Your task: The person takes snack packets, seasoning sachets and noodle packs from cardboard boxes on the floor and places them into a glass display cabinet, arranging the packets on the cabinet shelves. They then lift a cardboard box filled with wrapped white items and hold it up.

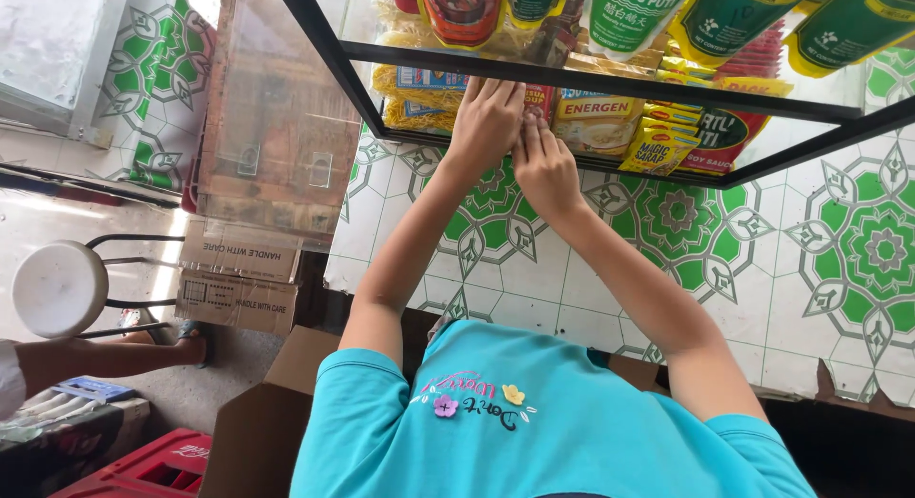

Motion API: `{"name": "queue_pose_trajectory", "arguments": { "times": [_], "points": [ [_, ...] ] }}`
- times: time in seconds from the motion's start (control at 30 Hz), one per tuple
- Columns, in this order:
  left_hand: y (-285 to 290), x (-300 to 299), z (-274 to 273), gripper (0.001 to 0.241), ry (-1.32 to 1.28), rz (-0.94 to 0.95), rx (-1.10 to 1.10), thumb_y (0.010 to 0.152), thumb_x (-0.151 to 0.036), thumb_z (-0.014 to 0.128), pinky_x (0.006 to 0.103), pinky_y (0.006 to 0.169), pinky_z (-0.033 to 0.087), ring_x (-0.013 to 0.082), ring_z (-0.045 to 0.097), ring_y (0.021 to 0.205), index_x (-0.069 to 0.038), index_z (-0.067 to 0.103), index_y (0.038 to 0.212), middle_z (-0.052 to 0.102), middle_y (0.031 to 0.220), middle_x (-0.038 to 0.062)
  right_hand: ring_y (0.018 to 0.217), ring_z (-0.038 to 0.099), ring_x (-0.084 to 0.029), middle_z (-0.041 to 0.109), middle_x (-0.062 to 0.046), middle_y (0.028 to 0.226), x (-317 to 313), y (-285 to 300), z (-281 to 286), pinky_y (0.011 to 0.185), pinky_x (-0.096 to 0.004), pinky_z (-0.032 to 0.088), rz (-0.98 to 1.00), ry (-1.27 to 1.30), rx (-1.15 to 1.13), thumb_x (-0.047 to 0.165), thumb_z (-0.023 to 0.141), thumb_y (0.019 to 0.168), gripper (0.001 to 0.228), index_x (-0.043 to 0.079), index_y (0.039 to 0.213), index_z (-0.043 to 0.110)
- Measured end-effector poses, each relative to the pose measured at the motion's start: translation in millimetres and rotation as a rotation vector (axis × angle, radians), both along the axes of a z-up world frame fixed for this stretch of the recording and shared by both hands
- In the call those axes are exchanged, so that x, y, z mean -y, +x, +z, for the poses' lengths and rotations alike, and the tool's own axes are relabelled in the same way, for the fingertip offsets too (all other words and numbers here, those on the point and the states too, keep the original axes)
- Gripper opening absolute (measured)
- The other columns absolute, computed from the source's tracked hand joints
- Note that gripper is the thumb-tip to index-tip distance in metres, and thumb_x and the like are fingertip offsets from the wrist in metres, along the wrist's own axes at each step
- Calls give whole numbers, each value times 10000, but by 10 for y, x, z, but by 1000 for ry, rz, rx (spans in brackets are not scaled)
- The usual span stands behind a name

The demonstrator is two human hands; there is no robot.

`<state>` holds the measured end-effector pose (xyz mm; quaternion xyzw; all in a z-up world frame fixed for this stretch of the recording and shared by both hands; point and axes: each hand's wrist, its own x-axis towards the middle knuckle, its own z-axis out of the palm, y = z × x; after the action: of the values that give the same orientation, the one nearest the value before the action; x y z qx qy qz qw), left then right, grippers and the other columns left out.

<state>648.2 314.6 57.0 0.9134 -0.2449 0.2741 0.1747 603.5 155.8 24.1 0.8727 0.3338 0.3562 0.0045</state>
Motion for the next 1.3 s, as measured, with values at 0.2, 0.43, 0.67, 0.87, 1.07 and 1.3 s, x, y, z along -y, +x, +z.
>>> {"name": "queue_pose_trajectory", "arguments": {
  "times": [0.2,0.43,0.67,0.87,1.07,1.3],
  "points": [
    [8,-187,-19,315,48,-105,-33,900,-78,635,498,1237,322,356,501,1413,15,699,1195,600,1392,194,1100,693,-344,715,-250,1268,-41,352,4,888,-397,585,-58,62,-155,36,670,907,352,-108,1224,720],
    [-175,-230,-124,359,32,-31,70,929,-156,656,670,1200,188,464,342,1482,-83,675,1280,440,1532,287,1200,678,-334,696,-222,1311,105,320,-6,977,-395,575,-11,9,-136,81,660,919,352,-37,1246,713],
    [30,-438,-599,1116,-189,431,38,843,-806,694,858,1100,73,598,2,1508,-90,269,1585,137,1598,308,1313,636,-312,687,-169,1372,163,193,62,1079,-417,481,48,-31,-64,57,634,941,381,25,1310,722],
    [107,-497,-576,1197,-119,404,-44,799,-883,702,860,1039,44,604,-47,1485,-104,263,1595,86,1632,321,1421,563,-288,613,-167,1497,194,150,-34,1205,-439,380,20,-64,-6,59,607,994,408,9,1397,649],
    [-207,-364,-619,1269,-118,464,10,812,-858,687,852,1093,-43,538,-69,1508,-59,116,1616,13,1645,285,1564,346,-339,372,-216,1660,224,-222,-162,1257,-569,175,-47,9,-192,133,578,1036,553,-30,1552,467],
    [-1537,395,-687,989,-328,168,-142,974,-435,658,795,1191,23,607,-72,1539,-4,69,1643,-63,1672,351,1582,251,-384,235,-256,1687,388,-1159,-170,1218,-594,101,-87,368,-387,234,589,1031,601,49,1567,391]
  ]
}}
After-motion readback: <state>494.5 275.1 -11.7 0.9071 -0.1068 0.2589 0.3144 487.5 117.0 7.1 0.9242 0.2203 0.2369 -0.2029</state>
